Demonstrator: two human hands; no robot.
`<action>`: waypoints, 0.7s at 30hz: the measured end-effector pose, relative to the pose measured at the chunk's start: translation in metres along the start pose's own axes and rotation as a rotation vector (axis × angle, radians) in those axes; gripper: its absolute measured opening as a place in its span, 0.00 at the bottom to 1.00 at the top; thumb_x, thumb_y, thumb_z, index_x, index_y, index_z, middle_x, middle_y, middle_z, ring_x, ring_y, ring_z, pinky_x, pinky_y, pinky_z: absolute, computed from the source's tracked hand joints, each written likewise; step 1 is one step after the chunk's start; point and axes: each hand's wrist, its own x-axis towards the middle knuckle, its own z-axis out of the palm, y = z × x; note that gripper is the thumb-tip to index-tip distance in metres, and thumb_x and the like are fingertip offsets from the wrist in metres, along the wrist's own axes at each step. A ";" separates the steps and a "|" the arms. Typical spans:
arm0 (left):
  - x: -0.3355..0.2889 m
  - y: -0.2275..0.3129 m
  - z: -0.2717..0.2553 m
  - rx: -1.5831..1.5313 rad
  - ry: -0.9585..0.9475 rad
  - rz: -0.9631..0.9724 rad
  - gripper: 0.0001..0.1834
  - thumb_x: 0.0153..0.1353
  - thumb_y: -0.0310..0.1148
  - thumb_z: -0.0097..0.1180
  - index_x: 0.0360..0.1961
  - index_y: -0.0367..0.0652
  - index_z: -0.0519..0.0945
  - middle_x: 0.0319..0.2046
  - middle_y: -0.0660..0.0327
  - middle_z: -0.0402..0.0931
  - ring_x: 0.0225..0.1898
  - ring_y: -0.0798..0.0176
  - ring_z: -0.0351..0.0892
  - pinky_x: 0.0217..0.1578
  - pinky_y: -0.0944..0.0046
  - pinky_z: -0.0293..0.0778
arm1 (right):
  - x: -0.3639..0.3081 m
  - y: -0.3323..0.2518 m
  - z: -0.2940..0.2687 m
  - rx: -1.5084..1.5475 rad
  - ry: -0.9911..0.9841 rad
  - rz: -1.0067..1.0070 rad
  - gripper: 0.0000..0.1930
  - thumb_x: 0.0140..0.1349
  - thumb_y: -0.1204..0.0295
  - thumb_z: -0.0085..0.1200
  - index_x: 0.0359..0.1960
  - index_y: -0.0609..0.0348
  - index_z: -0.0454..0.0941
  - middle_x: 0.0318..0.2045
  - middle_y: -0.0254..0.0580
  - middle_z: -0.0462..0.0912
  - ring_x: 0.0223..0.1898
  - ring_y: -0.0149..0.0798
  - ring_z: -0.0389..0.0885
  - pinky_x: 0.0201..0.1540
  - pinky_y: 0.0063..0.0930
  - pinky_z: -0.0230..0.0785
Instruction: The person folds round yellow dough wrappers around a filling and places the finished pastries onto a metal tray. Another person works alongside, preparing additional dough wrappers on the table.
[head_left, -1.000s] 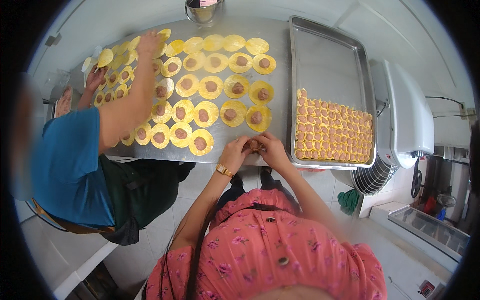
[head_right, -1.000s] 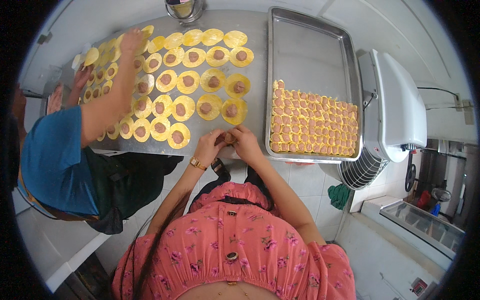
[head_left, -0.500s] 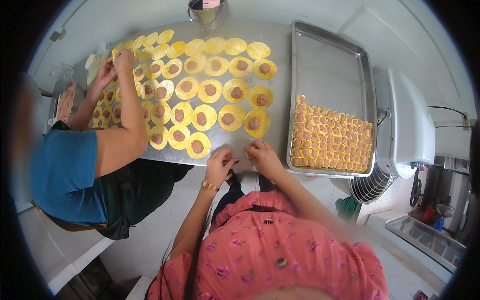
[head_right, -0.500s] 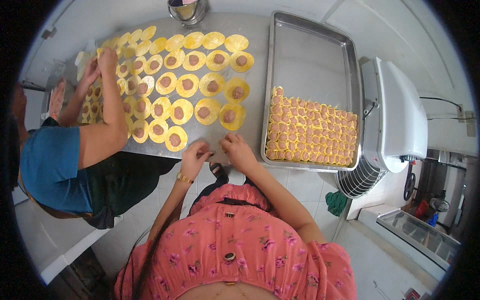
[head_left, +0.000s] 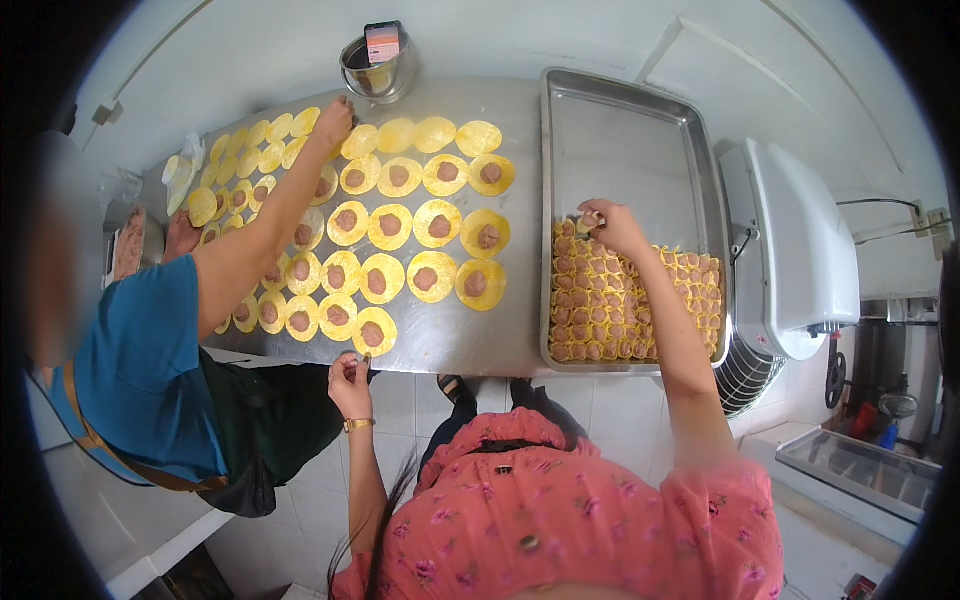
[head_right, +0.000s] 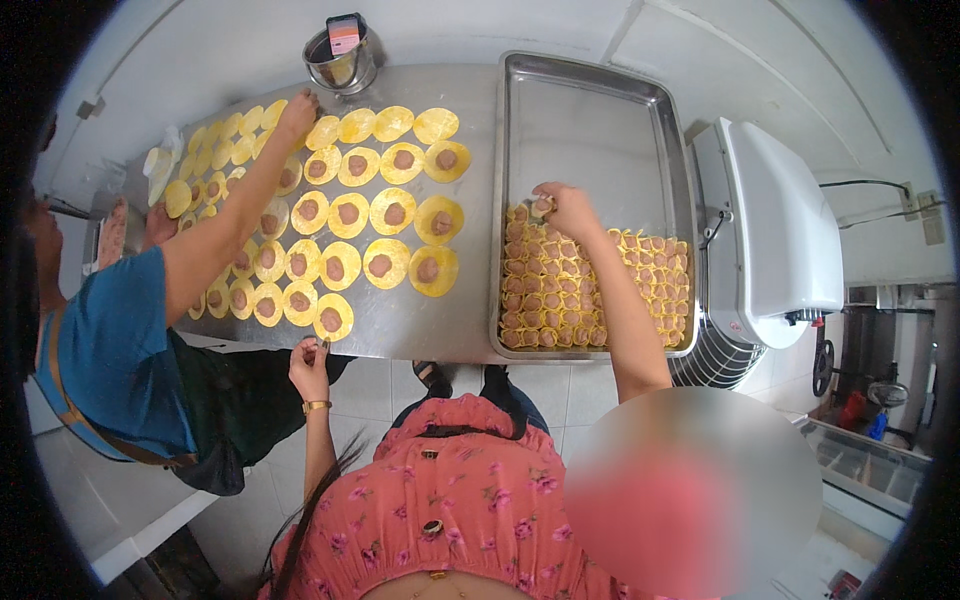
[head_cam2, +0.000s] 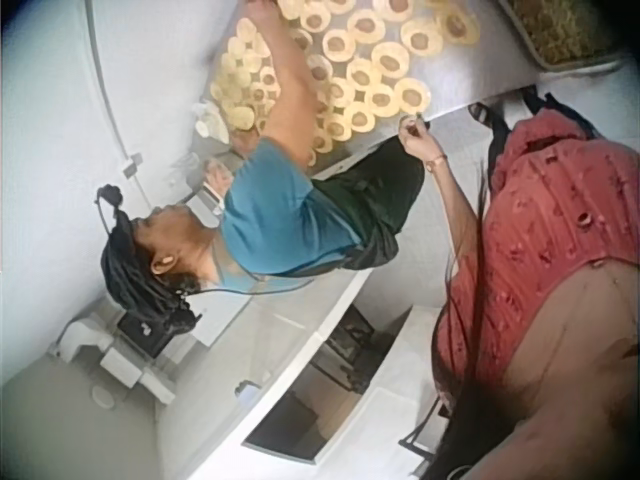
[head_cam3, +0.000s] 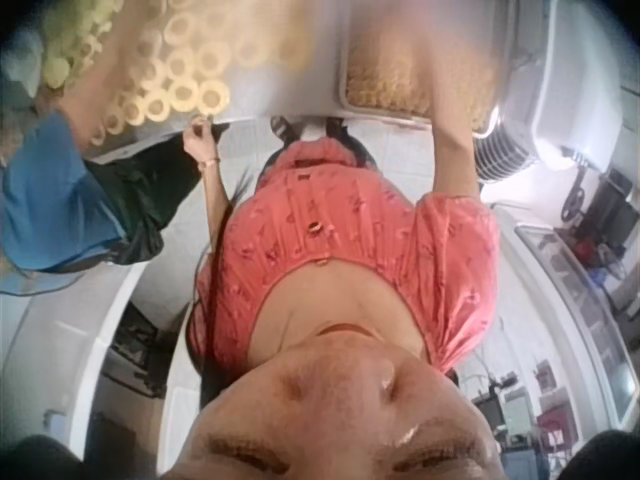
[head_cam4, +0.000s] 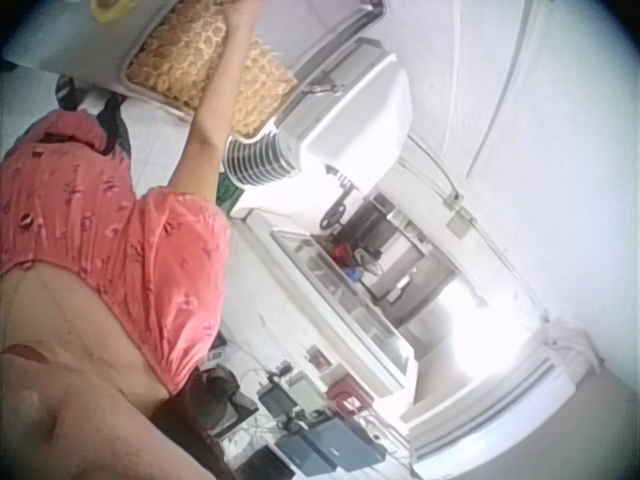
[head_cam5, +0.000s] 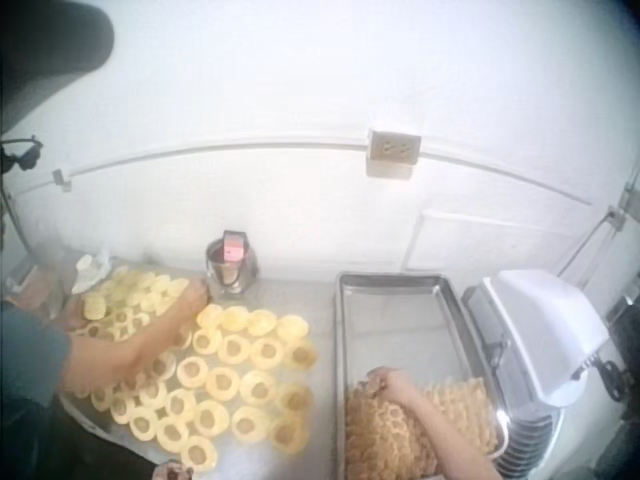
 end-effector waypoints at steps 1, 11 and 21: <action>0.001 0.000 0.001 0.000 0.000 -0.001 0.11 0.46 0.19 0.59 0.33 0.34 0.76 0.29 0.58 0.74 0.26 0.65 0.76 0.29 0.68 0.74 | 0.001 0.002 0.000 0.010 -0.034 -0.045 0.23 0.39 0.85 0.51 0.42 0.57 0.76 0.38 0.47 0.79 0.37 0.47 0.78 0.40 0.33 0.71; 0.007 0.006 0.009 0.051 0.031 -0.005 0.10 0.47 0.23 0.60 0.32 0.35 0.77 0.28 0.58 0.76 0.26 0.65 0.76 0.29 0.68 0.73 | -0.008 -0.005 0.000 0.128 -0.123 -0.045 0.23 0.42 0.87 0.44 0.43 0.59 0.76 0.41 0.49 0.79 0.41 0.47 0.78 0.43 0.34 0.71; 0.012 0.014 0.007 0.101 0.031 -0.021 0.07 0.48 0.26 0.60 0.29 0.35 0.78 0.22 0.59 0.78 0.24 0.65 0.77 0.28 0.67 0.73 | -0.004 0.002 0.007 -0.062 -0.126 -0.046 0.17 0.48 0.81 0.47 0.41 0.56 0.79 0.38 0.49 0.79 0.41 0.50 0.77 0.44 0.35 0.70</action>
